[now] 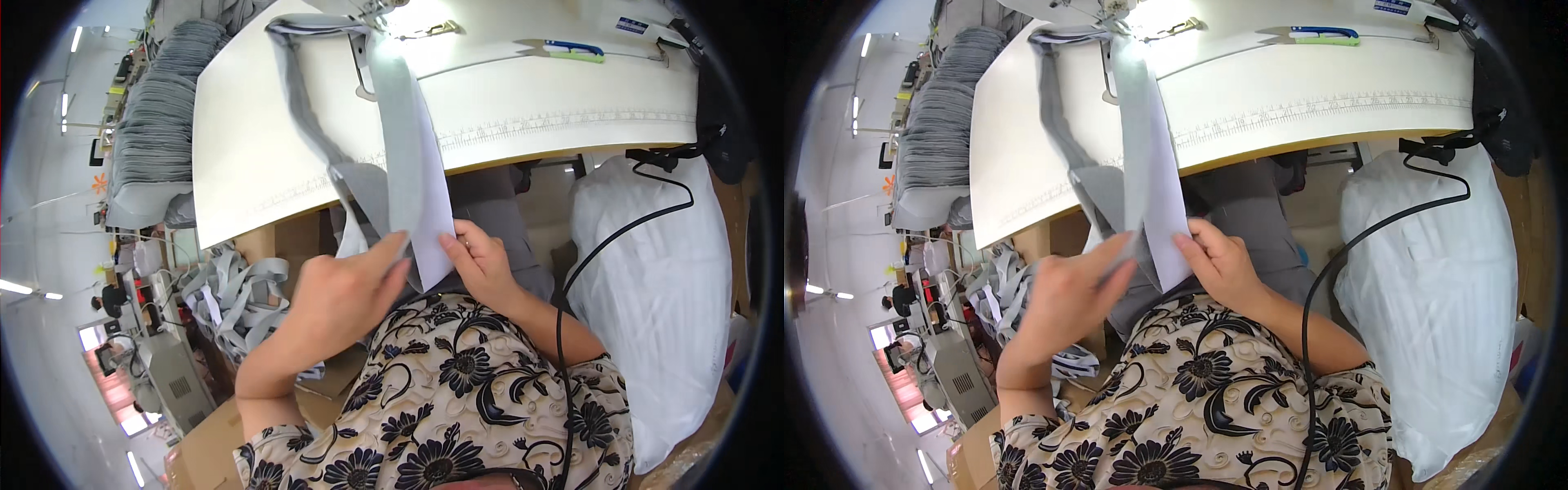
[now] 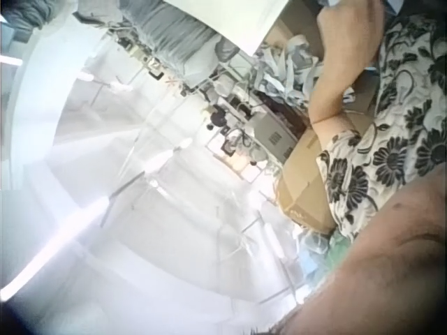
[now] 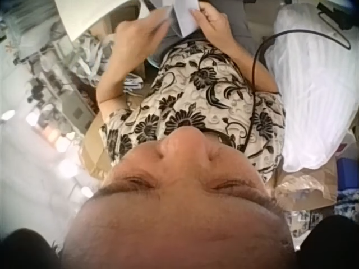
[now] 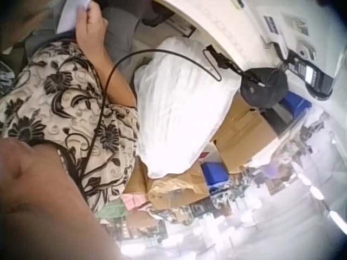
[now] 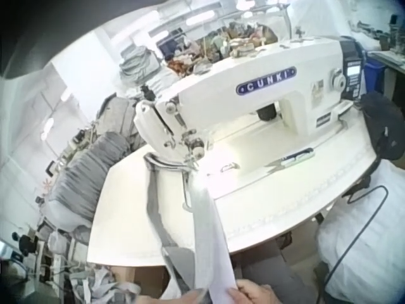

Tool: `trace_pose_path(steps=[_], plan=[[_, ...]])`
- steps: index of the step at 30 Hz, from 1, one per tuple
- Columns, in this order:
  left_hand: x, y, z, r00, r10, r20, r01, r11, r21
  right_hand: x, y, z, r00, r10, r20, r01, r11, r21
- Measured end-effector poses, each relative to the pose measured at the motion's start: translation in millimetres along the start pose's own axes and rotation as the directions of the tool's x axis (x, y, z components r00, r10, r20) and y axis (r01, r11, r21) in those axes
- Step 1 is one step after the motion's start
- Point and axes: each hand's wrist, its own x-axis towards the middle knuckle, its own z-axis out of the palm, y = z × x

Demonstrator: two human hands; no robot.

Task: Sewing a padded leather strap using an industrial sewing machine.

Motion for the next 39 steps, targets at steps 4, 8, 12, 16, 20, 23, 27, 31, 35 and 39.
trace_pose_path(steps=[4,8,12,16,20,23,27,31,35,39], plan=[[6,-3,43,0.999,0.036,0.002,-0.036,0.999,0.041,-3,6,1,0.999,0.033,-0.037,-0.034,0.999,-0.009],[7,-4,52,0.999,0.044,-0.007,-0.044,0.999,0.026,-3,7,-1,0.995,0.061,-0.075,-0.058,0.997,0.042],[6,-8,63,0.997,0.06,-0.04,-0.058,0.997,0.047,-3,1,-4,0.991,0.131,-0.002,-0.131,0.99,0.042],[6,-11,69,0.99,0.127,-0.063,-0.12,0.988,0.096,1,5,-5,0.992,0.13,0.01,-0.13,0.988,0.08],[10,-21,72,0.966,0.14,-0.217,-0.154,0.987,-0.047,9,1,-9,0.976,0.208,0.067,-0.212,0.975,0.064],[12,-33,74,0.877,-0.481,-0.009,0.328,0.61,-0.722,9,1,-6,0.966,0.241,0.092,-0.253,0.956,0.148],[24,-38,72,0.857,-0.422,0.295,0.427,0.262,-0.865,9,5,-12,0.942,0.297,0.158,-0.325,0.925,0.198],[28,-43,74,0.846,-0.43,0.317,0.445,0.238,-0.863,25,-11,-29,0.838,-0.528,0.137,0.495,0.629,-0.6],[26,-43,72,0.829,-0.421,0.367,0.496,0.254,-0.83,47,-31,-48,0.595,-0.617,0.515,0.742,0.176,-0.646],[32,-32,40,0.797,-0.392,0.459,0.603,0.477,-0.64,47,-31,-51,0.538,-0.595,0.597,0.818,0.198,-0.541]])
